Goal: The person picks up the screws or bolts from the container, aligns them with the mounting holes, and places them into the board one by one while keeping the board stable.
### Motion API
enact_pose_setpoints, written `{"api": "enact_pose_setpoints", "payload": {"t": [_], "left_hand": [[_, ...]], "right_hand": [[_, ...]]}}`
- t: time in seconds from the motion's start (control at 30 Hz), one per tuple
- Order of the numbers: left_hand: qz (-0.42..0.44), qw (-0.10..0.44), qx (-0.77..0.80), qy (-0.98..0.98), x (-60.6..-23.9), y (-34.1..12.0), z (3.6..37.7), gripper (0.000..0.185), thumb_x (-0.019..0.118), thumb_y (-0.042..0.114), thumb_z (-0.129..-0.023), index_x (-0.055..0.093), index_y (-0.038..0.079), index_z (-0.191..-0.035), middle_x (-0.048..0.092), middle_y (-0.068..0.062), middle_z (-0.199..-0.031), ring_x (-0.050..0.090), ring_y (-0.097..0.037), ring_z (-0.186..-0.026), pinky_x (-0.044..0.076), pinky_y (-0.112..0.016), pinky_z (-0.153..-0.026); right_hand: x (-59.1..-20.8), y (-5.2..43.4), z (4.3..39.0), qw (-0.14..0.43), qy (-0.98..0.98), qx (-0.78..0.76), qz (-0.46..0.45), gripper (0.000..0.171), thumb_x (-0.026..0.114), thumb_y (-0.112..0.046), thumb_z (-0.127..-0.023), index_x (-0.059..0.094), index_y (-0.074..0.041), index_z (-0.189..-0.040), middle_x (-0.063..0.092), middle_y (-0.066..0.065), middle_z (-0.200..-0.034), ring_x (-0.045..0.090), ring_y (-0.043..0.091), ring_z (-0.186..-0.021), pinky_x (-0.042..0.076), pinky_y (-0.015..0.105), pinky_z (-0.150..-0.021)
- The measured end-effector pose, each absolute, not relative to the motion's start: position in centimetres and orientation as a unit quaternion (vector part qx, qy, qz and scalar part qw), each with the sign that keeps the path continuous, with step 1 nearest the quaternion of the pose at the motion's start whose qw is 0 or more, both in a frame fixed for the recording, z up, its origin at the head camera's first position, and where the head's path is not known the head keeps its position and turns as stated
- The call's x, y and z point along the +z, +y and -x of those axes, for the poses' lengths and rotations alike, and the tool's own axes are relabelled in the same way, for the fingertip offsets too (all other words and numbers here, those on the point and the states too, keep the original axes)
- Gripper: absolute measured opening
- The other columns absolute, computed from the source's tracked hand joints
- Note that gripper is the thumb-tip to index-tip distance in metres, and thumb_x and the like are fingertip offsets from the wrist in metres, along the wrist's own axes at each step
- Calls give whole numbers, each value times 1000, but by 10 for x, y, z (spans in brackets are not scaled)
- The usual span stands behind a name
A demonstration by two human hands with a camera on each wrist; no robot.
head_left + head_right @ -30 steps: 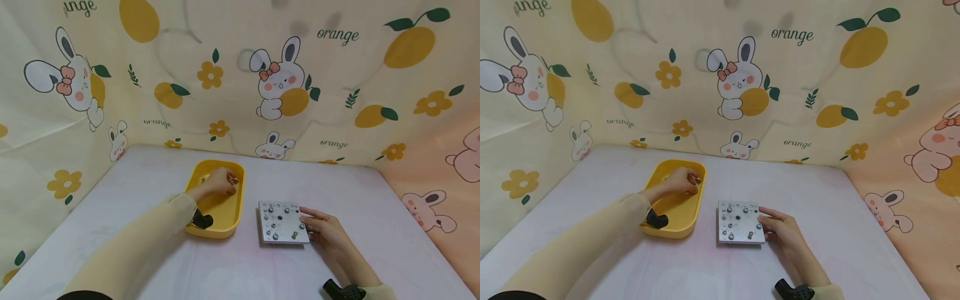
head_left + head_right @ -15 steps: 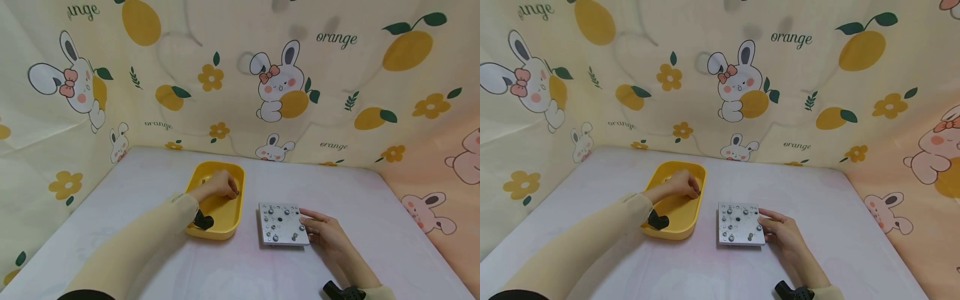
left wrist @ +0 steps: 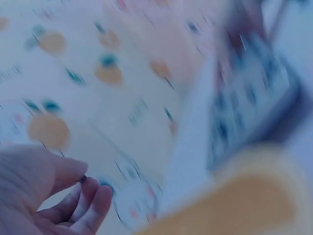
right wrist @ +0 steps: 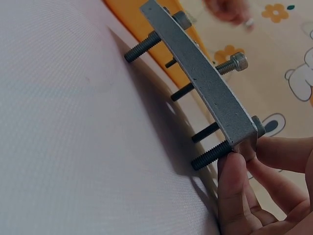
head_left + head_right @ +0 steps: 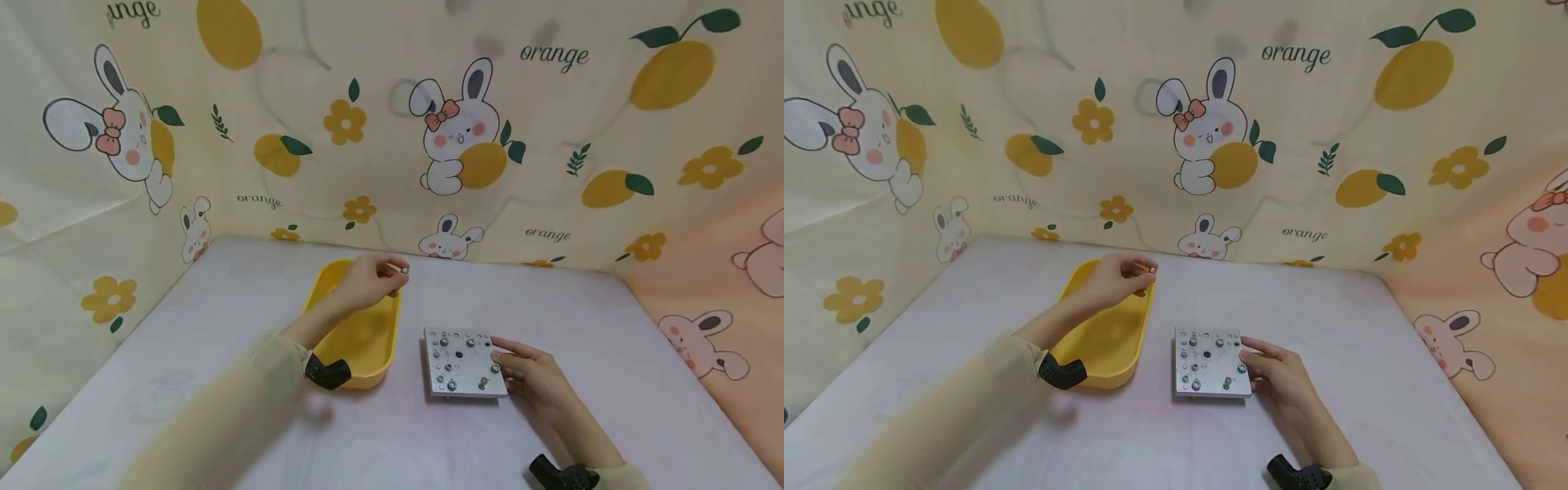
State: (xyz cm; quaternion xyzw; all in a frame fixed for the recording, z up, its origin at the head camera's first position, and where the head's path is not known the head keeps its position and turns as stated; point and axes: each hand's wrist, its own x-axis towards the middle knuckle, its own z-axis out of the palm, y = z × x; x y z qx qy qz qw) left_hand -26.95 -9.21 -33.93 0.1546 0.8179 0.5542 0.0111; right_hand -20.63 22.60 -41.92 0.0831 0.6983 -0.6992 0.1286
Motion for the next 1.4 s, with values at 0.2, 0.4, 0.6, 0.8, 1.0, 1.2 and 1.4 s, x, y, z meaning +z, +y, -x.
{"api": "enact_pose_setpoints", "payload": {"t": [0.2, 0.4, 0.6, 0.8, 1.0, 1.2, 1.4], "left_hand": [[-186, -69, 573, 795, -327, -57, 226, 15, 74, 15, -90, 68, 10, -103, 68, 3, -90, 65, -12, -80, 55, -26, -73], [-228, -42, 564, 792, -361, -16, 208, 15, 78, 8, -84, 70, 8, -97, 67, 8, -85, 62, -5, -77, 52, -20, -73], [-205, -60, 567, 796, -394, 5, 203, 16, 78, 1, -80, 69, 6, -92, 67, 4, -82, 61, -4, -73, 50, -19, -68], [-159, -105, 518, 834, -401, 13, 198, 14, 80, 10, -79, 72, 14, -90, 66, 12, -81, 58, -11, -83, 40, -32, -83], [-130, -122, 488, 855, -406, 17, 197, 15, 82, 16, -77, 74, 19, -90, 67, 15, -82, 53, -13, -91, 30, -39, -82], [-119, -127, 492, 853, -415, 17, 199, 16, 83, 17, -77, 75, 20, -90, 66, 17, -83, 50, -10, -98, 31, -40, -83], [-130, -125, 501, 846, -418, 15, 202, 15, 84, 20, -77, 76, 21, -89, 67, 19, -82, 53, -8, -97, 37, -41, -88]], "right_hand": [[-417, 225, 211, 130, 705, -692, -82, 60, 74, -17, -89, 50, -2, -142, 68, 6, -113, 66, 18, -86, 54, 31, -69], [-416, 226, 211, 133, 707, -689, -88, 59, 73, -19, -90, 51, -3, -142, 67, 5, -114, 65, 18, -87, 53, 31, -71], [-416, 226, 210, 132, 711, -687, -77, 59, 72, -19, -91, 49, -2, -143, 66, 6, -115, 65, 18, -88, 53, 31, -71], [-416, 226, 208, 133, 708, -689, -80, 60, 73, -18, -90, 50, -2, -143, 67, 6, -114, 65, 18, -87, 54, 30, -70], [-417, 228, 207, 135, 701, -696, -80, 60, 73, -17, -90, 49, 0, -142, 68, 7, -113, 66, 17, -87, 54, 30, -70], [-418, 228, 206, 137, 699, -697, -77, 59, 72, -15, -90, 49, 1, -142, 68, 6, -112, 66, 17, -85, 54, 29, -69], [-417, 228, 205, 138, 698, -699, -75, 59, 72, -15, -90, 49, 1, -142, 69, 6, -109, 67, 16, -84, 54, 29, -68]]}}
